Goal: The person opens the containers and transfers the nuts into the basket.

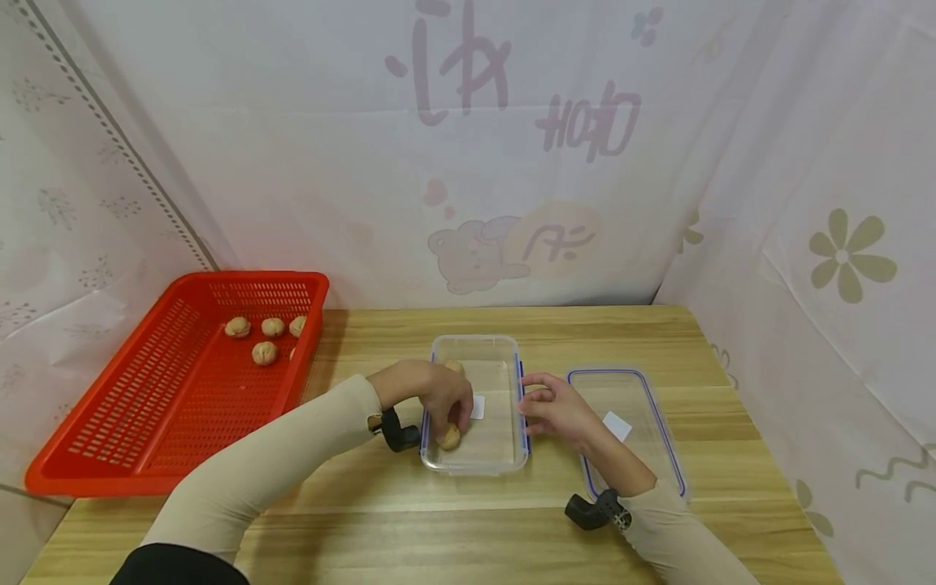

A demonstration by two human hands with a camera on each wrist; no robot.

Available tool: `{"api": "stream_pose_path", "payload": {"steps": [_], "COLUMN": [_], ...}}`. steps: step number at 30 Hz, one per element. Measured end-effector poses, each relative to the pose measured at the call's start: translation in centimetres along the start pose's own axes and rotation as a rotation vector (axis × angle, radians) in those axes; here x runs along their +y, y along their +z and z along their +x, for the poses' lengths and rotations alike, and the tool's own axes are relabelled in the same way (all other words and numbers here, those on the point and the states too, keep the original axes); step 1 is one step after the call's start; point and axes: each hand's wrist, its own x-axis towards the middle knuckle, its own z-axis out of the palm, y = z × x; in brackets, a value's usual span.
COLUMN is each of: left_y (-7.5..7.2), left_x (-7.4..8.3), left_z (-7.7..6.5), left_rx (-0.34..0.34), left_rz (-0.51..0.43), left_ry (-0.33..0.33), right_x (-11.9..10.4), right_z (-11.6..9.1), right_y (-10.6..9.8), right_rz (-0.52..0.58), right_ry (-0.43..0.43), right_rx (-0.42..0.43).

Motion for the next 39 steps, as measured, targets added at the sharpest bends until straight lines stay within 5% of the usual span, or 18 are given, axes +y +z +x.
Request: {"api": "stream_pose_path", "payload": {"steps": [6, 25, 39], "left_y": [0.0, -0.4, -0.9], "left_x": [-0.1, -0.5, -1.3], "left_z": [0.0, -0.2, -0.5], "left_rx": [0.043, 0.067, 0.125], "left_rz": [0.055, -0.008, -0.176], "left_ry": [-0.012, 0.027, 0.119], "right_x": [-0.1, -0.3, -0.1], "right_z": [0.0, 0.0, 0.0], "right_y": [0.0, 0.1, 0.1], "right_rz": [-0.005, 0.017, 0.019], "right_ry": [0.005, 0.009, 0.010], "right_rx": [0.009, 0.011, 0.005]}}
